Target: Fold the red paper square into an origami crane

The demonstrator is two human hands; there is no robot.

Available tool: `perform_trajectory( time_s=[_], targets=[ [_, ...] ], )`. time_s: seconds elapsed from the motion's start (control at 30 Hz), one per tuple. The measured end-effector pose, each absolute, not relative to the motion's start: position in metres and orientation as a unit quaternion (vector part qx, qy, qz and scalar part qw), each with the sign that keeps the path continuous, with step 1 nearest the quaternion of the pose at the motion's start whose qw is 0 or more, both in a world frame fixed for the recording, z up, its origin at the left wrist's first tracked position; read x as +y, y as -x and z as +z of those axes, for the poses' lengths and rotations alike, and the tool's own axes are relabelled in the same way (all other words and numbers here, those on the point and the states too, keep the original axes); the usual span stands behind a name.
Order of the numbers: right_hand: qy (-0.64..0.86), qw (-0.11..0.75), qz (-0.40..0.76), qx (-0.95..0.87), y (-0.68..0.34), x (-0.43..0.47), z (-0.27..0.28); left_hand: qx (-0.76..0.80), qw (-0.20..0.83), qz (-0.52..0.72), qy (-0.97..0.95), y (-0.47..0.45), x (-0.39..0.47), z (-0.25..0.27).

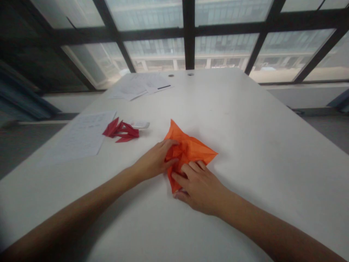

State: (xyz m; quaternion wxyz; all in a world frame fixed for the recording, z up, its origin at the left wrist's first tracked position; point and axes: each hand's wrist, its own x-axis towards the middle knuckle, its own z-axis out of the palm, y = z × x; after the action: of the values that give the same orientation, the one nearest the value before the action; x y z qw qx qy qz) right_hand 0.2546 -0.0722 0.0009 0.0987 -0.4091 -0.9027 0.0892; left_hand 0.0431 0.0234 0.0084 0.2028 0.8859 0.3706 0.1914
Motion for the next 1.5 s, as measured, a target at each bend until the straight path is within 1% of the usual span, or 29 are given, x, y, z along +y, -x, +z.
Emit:
perform_trajectory(
  time_s=[0.07,0.13,0.23,0.3,0.37,0.5,0.6,0.67,0.73,0.8,0.87,0.97,1.1,1.27,1.33,1.43,1.5],
  targets=[
    [0.405,0.1,0.089,-0.905,-0.254,-0.074,0.001,0.314,0.185,0.109,-0.925,-0.036,0.03,0.012],
    [0.407,0.108,0.088,-0.903,-0.254,-0.076,0.001,0.277,0.189,0.05,-0.941,-0.028,0.036,0.018],
    [0.419,0.106,0.084,-0.898,-0.255,-0.076,0.002,0.252,0.192,-0.003,-0.948,-0.018,0.044,0.027],
    [0.426,0.099,0.071,-0.897,-0.255,-0.076,0.001,0.259,0.174,-0.028,-0.949,-0.014,0.046,0.029],
    [0.434,0.094,0.054,-0.895,-0.255,-0.077,0.0,0.285,0.131,-0.033,-0.949,-0.013,0.045,0.029],
    [0.433,0.1,0.031,-0.895,-0.251,-0.085,-0.005,0.332,-0.017,0.022,-0.943,-0.018,0.036,0.028],
    [0.433,0.109,0.03,-0.894,-0.248,-0.09,-0.006,0.301,-0.085,0.078,-0.947,-0.028,0.027,0.034],
    [0.432,0.113,0.041,-0.894,-0.247,-0.09,-0.004,0.243,-0.072,0.097,-0.963,-0.035,0.022,0.04],
    [0.428,0.127,0.062,-0.893,-0.248,-0.086,-0.001,0.187,-0.034,0.079,-0.979,-0.041,0.018,0.043],
    [0.433,0.153,0.078,-0.885,-0.251,-0.08,0.0,0.171,-0.017,0.065,-0.983,-0.043,0.017,0.044],
    [0.457,0.174,0.071,-0.87,-0.256,-0.072,-0.001,0.184,-0.016,0.064,-0.981,-0.043,0.016,0.042],
    [0.496,0.146,0.04,-0.855,-0.263,-0.063,-0.004,0.201,-0.005,0.06,-0.978,-0.042,0.017,0.04],
    [0.538,0.08,0.013,-0.839,-0.265,-0.06,-0.006,0.203,0.003,0.041,-0.978,-0.041,0.018,0.04],
    [0.573,0.024,0.003,-0.819,-0.264,-0.062,-0.002,0.21,0.04,0.029,-0.976,-0.041,0.021,0.041],
    [0.576,0.024,0.003,-0.817,-0.264,-0.062,-0.001,0.229,0.038,0.029,-0.972,-0.041,0.022,0.038],
    [0.554,0.051,-0.012,-0.831,-0.266,-0.062,-0.003,0.26,0.022,0.061,-0.963,-0.044,0.019,0.027],
    [0.538,0.073,-0.013,-0.84,-0.266,-0.062,-0.008,0.258,0.042,0.082,-0.962,-0.046,0.015,0.017]
  ],
)
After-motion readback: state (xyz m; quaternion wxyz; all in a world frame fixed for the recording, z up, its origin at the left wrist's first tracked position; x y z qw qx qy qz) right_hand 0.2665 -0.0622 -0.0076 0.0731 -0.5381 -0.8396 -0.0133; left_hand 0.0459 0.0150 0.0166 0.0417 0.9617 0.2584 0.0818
